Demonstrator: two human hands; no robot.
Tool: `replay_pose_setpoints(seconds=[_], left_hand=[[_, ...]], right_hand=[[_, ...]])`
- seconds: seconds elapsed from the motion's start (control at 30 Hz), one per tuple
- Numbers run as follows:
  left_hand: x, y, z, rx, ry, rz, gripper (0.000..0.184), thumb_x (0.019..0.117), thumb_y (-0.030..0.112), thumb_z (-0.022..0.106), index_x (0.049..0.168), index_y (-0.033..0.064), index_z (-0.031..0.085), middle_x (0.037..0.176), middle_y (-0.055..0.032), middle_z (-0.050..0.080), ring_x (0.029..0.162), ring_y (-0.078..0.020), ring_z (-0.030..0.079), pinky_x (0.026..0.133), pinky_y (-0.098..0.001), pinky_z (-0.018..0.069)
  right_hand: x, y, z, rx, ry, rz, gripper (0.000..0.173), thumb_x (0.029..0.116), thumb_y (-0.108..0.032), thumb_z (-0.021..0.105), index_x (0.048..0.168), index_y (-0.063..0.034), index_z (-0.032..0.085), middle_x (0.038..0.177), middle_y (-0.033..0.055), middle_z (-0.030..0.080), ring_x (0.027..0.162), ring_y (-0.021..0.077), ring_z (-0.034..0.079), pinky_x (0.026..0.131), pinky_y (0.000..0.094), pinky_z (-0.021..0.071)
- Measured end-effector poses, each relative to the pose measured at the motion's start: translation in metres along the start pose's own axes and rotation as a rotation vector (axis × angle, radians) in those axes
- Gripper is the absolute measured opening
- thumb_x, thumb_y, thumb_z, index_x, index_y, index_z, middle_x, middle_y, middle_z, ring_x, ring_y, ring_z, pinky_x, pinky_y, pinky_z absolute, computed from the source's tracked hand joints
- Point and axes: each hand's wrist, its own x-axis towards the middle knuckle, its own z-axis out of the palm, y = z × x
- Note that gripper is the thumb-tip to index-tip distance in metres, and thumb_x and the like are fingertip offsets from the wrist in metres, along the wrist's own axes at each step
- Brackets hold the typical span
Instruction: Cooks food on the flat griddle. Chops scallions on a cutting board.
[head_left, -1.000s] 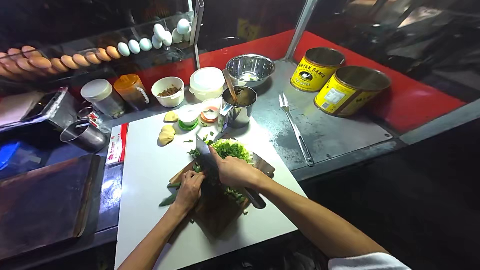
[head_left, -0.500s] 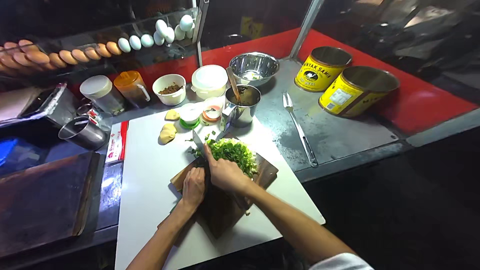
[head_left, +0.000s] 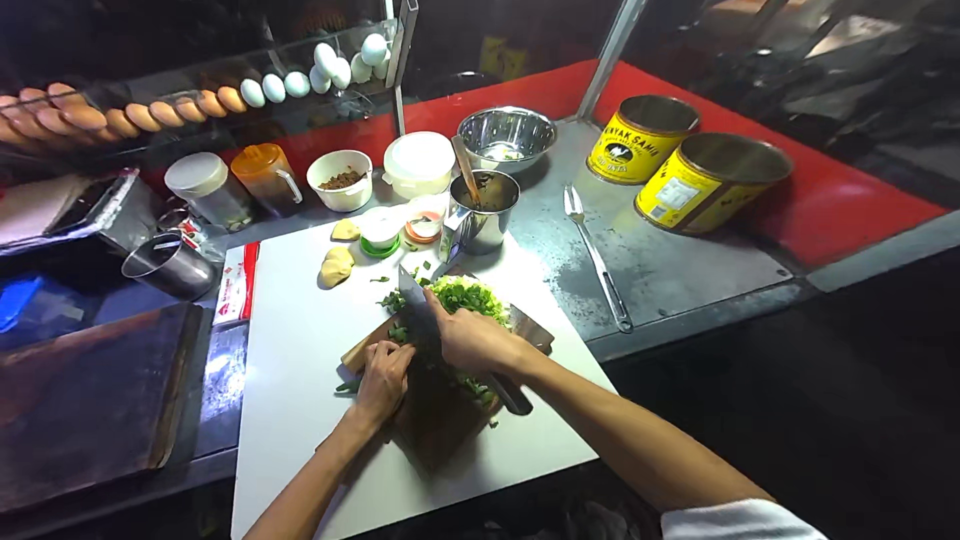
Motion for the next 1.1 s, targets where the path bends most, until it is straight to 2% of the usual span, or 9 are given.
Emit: replay_pose_setpoints(seconds=[0.13,0.23,0.57,0.67,0.77,0.83,0.9,0.97,1.1], left_hand=[[0.020,0.000,0.002,-0.075,-0.031,-0.097,0.021,0.0934,-0.001,0.059,0.108,-0.0110,0.069,0.108,-0.0256,0.071,0.103,-0.0409,0.070,0.094,-0.0516,0.0555],[0.026,0.004,0.004,-0.031,0.005,-0.115,0.014,0.0917,-0.003,0.060,0.096,-0.0114,0.071,0.096,-0.0243,0.072,0.093,-0.0375,0.073,0.087,-0.0459,0.0588],[0.018,0.016,0.011,0.050,0.043,-0.212,0.017,0.0914,0.006,0.063,0.095,-0.0087,0.072,0.094,-0.0227,0.072,0.093,-0.0382,0.071,0.086,-0.0474,0.0578],[0.021,0.015,0.015,0.114,0.125,-0.170,0.015,0.0891,0.005,0.063,0.091,-0.0073,0.072,0.090,-0.0210,0.071,0.090,-0.0378,0.071,0.081,-0.0474,0.0585],[0.005,0.010,0.009,0.238,0.116,-0.026,0.020,0.0904,0.013,0.059,0.090,0.0035,0.077,0.097,-0.0108,0.077,0.094,-0.0353,0.071,0.077,-0.0483,0.0556],[0.000,0.002,0.005,0.183,0.067,0.033,0.023,0.0941,0.009,0.057,0.101,0.0071,0.079,0.106,-0.0080,0.077,0.100,-0.0331,0.071,0.084,-0.0468,0.0548],[0.005,-0.001,0.003,0.038,0.032,0.011,0.020,0.0958,0.003,0.057,0.102,0.0000,0.075,0.101,-0.0151,0.075,0.099,-0.0349,0.071,0.090,-0.0463,0.0560],[0.010,0.001,0.005,-0.053,0.056,-0.040,0.017,0.0941,0.002,0.059,0.100,-0.0065,0.073,0.096,-0.0207,0.074,0.094,-0.0361,0.072,0.089,-0.0449,0.0574],[0.019,0.003,0.006,-0.048,0.064,-0.114,0.018,0.0920,0.003,0.063,0.097,-0.0132,0.069,0.097,-0.0263,0.071,0.093,-0.0382,0.073,0.088,-0.0452,0.0584]], right_hand=[[-0.009,-0.016,0.004,-0.025,-0.007,0.009,0.098,0.0957,-0.008,0.057,0.166,-0.0197,-0.010,0.112,0.0253,0.065,0.104,0.0437,0.066,0.085,0.0603,0.0530],[0.014,-0.013,0.013,-0.032,0.045,-0.039,0.099,0.0947,-0.006,0.058,0.166,-0.0211,-0.011,0.111,0.0251,0.066,0.106,0.0446,0.066,0.087,0.0614,0.0518],[0.012,-0.014,0.006,-0.003,-0.015,-0.055,0.098,0.0964,-0.008,0.057,0.165,-0.0200,-0.012,0.111,0.0259,0.064,0.104,0.0438,0.066,0.085,0.0609,0.0525],[0.017,-0.019,0.025,0.033,0.107,-0.004,0.101,0.0935,-0.008,0.058,0.166,-0.0235,-0.011,0.109,0.0230,0.067,0.103,0.0434,0.068,0.083,0.0606,0.0538],[0.025,-0.011,0.012,0.018,0.060,-0.039,0.097,0.0963,-0.007,0.057,0.166,-0.0228,-0.008,0.113,0.0257,0.065,0.106,0.0437,0.066,0.088,0.0609,0.0522],[0.017,-0.007,-0.007,-0.045,-0.009,-0.064,0.094,0.0973,-0.008,0.056,0.166,-0.0198,-0.008,0.108,0.0230,0.064,0.096,0.0380,0.067,0.080,0.0552,0.0544],[0.000,-0.013,-0.018,-0.078,-0.052,-0.054,0.091,0.0980,-0.010,0.055,0.166,-0.0169,-0.004,0.110,0.0228,0.062,0.096,0.0367,0.067,0.079,0.0537,0.0542],[-0.008,-0.020,-0.001,-0.055,-0.030,-0.029,0.094,0.0973,-0.010,0.057,0.166,-0.0173,-0.006,0.116,0.0261,0.063,0.106,0.0433,0.065,0.085,0.0602,0.0526],[0.021,-0.015,0.011,0.000,0.036,-0.049,0.097,0.0962,-0.007,0.056,0.166,-0.0218,-0.010,0.112,0.0255,0.065,0.104,0.0433,0.067,0.086,0.0604,0.0527]])
